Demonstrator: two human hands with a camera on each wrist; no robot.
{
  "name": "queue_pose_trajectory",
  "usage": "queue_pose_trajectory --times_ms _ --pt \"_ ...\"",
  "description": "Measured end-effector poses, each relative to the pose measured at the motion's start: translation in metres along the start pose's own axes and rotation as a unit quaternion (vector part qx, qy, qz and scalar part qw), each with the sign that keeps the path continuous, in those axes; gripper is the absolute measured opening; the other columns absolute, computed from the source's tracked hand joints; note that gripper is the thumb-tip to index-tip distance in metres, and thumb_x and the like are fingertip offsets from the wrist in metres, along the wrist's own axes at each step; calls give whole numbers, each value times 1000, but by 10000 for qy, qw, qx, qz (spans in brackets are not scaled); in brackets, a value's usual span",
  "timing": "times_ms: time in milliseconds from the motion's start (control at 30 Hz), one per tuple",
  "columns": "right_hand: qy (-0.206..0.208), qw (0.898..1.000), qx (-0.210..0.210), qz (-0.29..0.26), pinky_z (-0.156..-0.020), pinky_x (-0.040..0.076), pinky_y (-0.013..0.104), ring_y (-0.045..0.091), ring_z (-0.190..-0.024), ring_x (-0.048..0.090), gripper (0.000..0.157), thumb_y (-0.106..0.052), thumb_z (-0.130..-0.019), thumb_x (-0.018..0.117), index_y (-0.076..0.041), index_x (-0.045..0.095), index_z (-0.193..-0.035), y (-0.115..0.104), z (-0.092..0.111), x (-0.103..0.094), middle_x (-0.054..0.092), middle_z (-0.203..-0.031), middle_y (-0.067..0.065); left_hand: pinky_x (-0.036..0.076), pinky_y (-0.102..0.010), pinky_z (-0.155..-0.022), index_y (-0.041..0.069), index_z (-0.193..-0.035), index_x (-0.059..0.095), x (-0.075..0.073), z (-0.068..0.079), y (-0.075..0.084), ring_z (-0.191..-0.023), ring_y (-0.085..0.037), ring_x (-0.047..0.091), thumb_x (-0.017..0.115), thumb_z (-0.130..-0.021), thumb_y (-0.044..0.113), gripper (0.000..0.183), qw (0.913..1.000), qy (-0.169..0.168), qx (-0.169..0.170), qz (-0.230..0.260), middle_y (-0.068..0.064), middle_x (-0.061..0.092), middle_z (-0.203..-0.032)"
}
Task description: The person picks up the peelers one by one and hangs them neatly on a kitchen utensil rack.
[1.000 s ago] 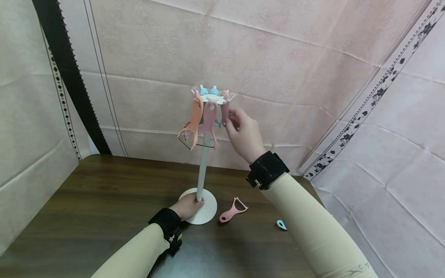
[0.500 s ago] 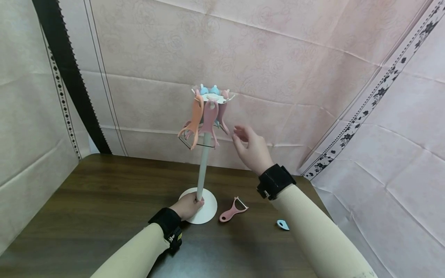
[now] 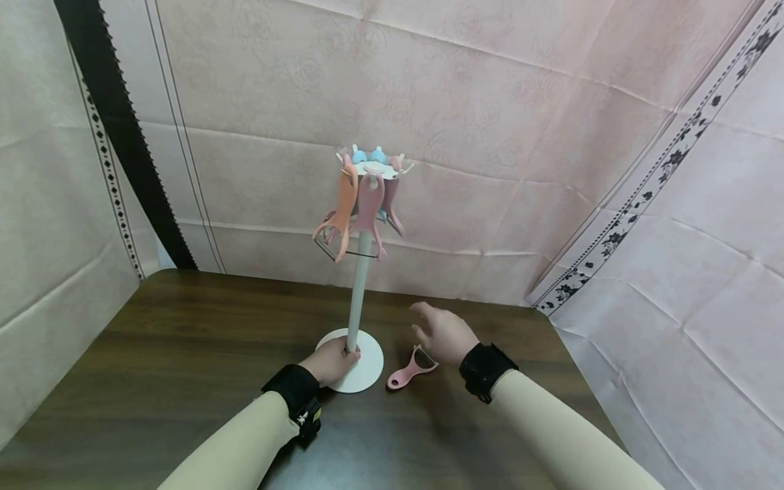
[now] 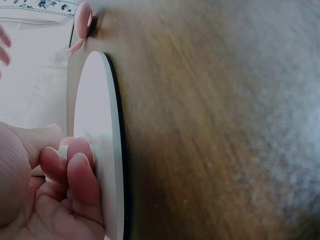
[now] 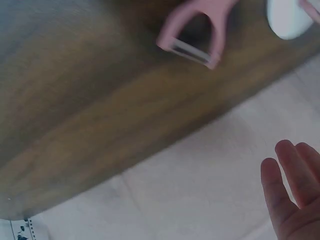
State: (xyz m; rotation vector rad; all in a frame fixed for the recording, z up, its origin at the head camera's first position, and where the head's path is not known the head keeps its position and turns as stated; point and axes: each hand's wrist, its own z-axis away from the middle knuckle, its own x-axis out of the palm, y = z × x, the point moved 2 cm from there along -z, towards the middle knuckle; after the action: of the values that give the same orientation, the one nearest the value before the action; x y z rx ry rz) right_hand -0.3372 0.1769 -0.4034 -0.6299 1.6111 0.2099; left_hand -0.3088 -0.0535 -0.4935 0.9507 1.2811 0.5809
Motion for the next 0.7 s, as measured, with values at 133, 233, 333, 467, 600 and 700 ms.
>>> queue_pose_trajectory --times_ms 133,233,333,467,600,700 --pt "-334 9984 -386 233 -66 49 33 10 -70 56 33 -17 -93 64 -9 59 -124 4 11 21 68 -106 4 44 -41 -83 3 -92 59 0 0 1 -82 -19 53 57 -97 7 7 10000 -29 -55 -18 -4 57 -83" --pt "-655 9945 -653 496 -71 51 34 11 -79 58 30 -15 -92 65 -9 60 -121 5 19 37 67 -103 3 44 -41 -83 3 -92 59 0 -1 0 -82 -19 53 56 -97 8 7 10000 -24 -50 -32 -4 57 -83" --pt "-822 9899 -901 723 -73 52 36 12 -79 58 29 -14 -90 67 -8 61 -118 4 28 47 66 -99 4 44 -40 -82 4 -91 59 1 -2 -2 -81 -19 53 57 -97 7 7 10000 17 8 -58 -3 57 -82" --pt "-803 9862 -1166 857 -72 52 36 14 -77 59 25 -13 -88 69 -8 62 -112 5 35 55 66 -97 5 44 -39 -81 4 -91 60 2 -4 -3 -80 -18 53 57 -96 7 7 10000 30 22 -49 -3 57 -80" --pt "-899 9824 -1271 1034 -83 50 38 15 -90 62 24 -15 -89 68 -11 63 -112 9 37 62 66 -104 2 44 -39 -81 4 -90 59 3 -4 -4 -80 -18 53 57 -96 7 8 10000 10 -10 -19 -3 57 -80" --pt "-918 9796 -1352 1168 -89 48 40 16 -99 62 25 -16 -88 69 -13 64 -112 12 37 67 66 -108 1 44 -39 -80 4 -90 59 2 -2 -3 -80 -18 53 56 -97 7 8 10000 16 29 -38 -4 57 -81"
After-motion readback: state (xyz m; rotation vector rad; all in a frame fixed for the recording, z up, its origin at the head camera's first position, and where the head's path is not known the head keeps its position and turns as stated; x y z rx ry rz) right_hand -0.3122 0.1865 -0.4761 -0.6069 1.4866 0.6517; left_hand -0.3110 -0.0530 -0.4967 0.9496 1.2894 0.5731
